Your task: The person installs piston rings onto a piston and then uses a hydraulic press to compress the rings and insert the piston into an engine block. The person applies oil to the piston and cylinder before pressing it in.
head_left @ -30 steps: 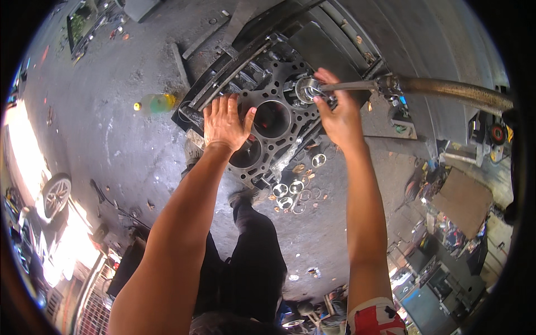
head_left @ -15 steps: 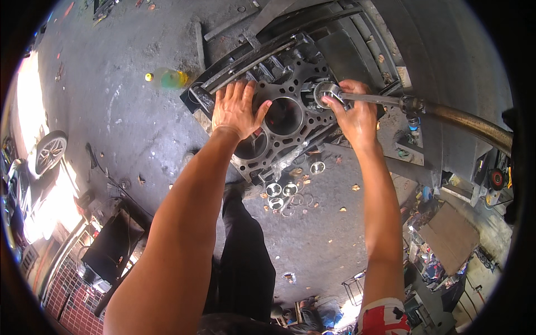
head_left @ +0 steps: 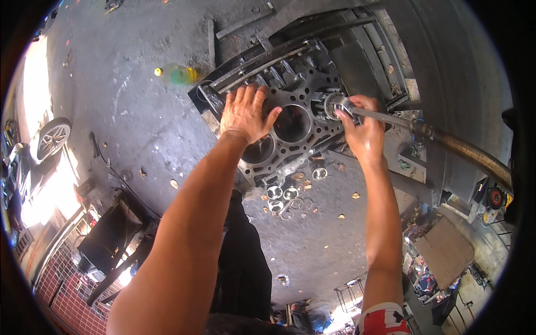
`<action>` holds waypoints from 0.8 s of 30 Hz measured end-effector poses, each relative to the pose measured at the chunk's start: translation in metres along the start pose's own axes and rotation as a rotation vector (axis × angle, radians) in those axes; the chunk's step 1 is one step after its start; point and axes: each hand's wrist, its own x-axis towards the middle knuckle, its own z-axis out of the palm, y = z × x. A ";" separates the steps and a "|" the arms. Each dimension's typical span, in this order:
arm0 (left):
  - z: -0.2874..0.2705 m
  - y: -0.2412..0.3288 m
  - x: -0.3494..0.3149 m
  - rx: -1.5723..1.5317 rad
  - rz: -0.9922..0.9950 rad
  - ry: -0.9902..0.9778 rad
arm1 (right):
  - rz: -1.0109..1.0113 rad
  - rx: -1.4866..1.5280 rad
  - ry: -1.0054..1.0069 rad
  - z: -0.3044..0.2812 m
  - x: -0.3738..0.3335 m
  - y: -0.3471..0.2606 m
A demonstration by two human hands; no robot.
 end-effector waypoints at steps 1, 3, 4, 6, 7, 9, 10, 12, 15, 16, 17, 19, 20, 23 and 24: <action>0.000 0.000 0.000 -0.004 -0.026 -0.059 | 0.056 -0.026 -0.005 -0.001 0.001 0.000; 0.000 0.000 0.001 -0.046 -0.031 -0.088 | 0.166 -0.090 -0.069 -0.003 0.001 0.000; 0.000 0.001 0.001 -0.008 -0.034 -0.079 | 0.089 -0.106 -0.054 -0.005 0.002 0.001; -0.001 0.001 0.001 -0.011 -0.037 -0.088 | -0.089 -0.104 -0.043 -0.008 0.001 0.002; -0.002 0.001 0.001 -0.012 -0.047 -0.108 | 0.040 0.119 -0.040 -0.007 0.000 0.002; -0.002 0.001 0.001 -0.008 -0.046 -0.115 | -0.026 -0.023 -0.020 -0.006 0.000 0.004; -0.002 0.001 0.001 -0.015 -0.045 -0.118 | -0.057 -0.109 0.003 -0.005 0.001 0.005; -0.003 0.001 0.001 -0.008 -0.038 -0.101 | -0.073 -0.072 0.053 -0.001 0.001 0.004; -0.002 0.001 0.000 -0.011 -0.052 -0.134 | -0.081 -0.098 0.079 0.000 -0.002 -0.001; -0.002 0.001 0.001 0.002 -0.054 -0.128 | -0.046 -0.061 0.060 -0.001 -0.002 -0.002; -0.001 0.001 0.001 0.007 -0.029 -0.070 | -0.065 -0.019 0.024 -0.003 -0.003 -0.002; 0.000 0.001 0.001 0.048 0.028 0.061 | -0.035 0.045 -0.056 -0.006 -0.004 -0.001; 0.001 0.000 0.001 0.029 0.034 0.079 | -0.048 0.043 -0.055 -0.007 -0.005 0.000; 0.002 0.000 0.001 0.020 0.014 0.043 | -0.077 0.027 -0.006 -0.005 -0.005 0.005; 0.003 -0.001 0.000 0.013 0.018 0.053 | -0.078 -0.002 0.018 -0.003 -0.005 0.006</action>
